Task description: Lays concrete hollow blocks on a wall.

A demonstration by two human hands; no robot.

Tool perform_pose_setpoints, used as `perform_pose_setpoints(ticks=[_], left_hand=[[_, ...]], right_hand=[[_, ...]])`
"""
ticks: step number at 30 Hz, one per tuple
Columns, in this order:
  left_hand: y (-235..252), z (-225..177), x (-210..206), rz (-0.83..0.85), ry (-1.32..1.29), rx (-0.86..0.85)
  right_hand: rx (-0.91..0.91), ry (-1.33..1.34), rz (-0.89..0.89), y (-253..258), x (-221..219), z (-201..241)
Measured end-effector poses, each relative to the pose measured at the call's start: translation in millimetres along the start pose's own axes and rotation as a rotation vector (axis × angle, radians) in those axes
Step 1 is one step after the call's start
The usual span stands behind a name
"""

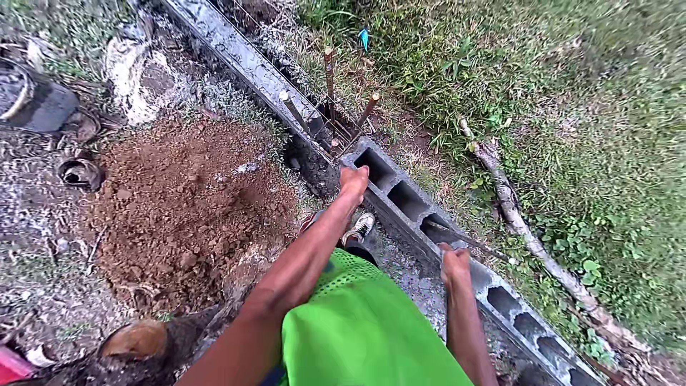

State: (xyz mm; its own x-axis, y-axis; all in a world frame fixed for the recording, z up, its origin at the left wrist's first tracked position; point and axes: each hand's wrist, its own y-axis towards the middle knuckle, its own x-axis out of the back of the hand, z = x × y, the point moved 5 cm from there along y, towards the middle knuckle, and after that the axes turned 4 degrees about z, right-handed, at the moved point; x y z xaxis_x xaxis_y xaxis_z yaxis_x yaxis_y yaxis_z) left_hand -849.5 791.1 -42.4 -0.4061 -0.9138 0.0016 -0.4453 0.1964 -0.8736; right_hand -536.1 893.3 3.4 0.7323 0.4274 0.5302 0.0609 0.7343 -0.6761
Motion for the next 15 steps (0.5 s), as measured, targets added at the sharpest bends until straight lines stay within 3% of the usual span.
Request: perform_pose_setpoints(ticks=[15], left_hand=[[-3,-8,0,0.025,-0.026,-0.01]], right_hand=[[-0.044,0.035,0.003,-2,-5,-6]])
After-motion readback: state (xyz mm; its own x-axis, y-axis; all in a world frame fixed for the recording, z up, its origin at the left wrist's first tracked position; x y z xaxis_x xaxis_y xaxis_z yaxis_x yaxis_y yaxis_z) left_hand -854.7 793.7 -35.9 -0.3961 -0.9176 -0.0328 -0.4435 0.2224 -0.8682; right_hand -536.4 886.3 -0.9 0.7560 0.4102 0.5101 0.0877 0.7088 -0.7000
